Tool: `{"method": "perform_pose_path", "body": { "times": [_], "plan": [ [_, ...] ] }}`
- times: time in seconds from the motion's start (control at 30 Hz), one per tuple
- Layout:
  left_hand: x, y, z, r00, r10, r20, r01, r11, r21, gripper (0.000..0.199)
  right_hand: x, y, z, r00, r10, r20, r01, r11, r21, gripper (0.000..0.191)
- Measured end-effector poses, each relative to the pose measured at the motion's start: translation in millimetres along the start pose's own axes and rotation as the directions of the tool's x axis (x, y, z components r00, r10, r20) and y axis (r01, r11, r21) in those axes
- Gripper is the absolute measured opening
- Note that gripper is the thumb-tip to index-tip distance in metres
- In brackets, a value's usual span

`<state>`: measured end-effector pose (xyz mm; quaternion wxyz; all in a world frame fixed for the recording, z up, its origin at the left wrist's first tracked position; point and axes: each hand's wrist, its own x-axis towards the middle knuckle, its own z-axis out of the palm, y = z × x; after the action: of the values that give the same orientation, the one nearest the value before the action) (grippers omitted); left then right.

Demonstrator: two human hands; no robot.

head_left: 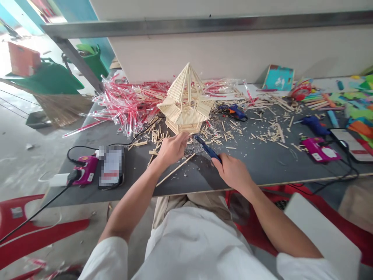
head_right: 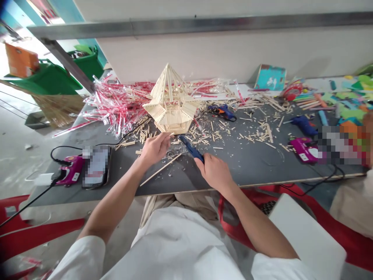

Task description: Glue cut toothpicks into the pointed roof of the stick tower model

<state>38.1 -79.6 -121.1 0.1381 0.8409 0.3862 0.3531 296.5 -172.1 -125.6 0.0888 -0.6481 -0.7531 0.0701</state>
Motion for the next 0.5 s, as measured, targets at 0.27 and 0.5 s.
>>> {"method": "perform_pose_path", "body": {
  "times": [0.27,0.5],
  "plan": [
    [9.0,8.7,-14.4,0.992,-0.004,-0.126,-0.004,0.998,-0.062,0.023,-7.4,9.5,18.7,0.986,-0.126,-0.109,0.099,0.969,-0.228,0.066],
    [40.2,16.4,-49.5,0.948,0.038,-0.316,-0.046,0.999,-0.015,0.016,1.3,19.7,11.9,0.959,-0.241,-0.148,0.217,0.962,-0.165,0.067]
  ]
}}
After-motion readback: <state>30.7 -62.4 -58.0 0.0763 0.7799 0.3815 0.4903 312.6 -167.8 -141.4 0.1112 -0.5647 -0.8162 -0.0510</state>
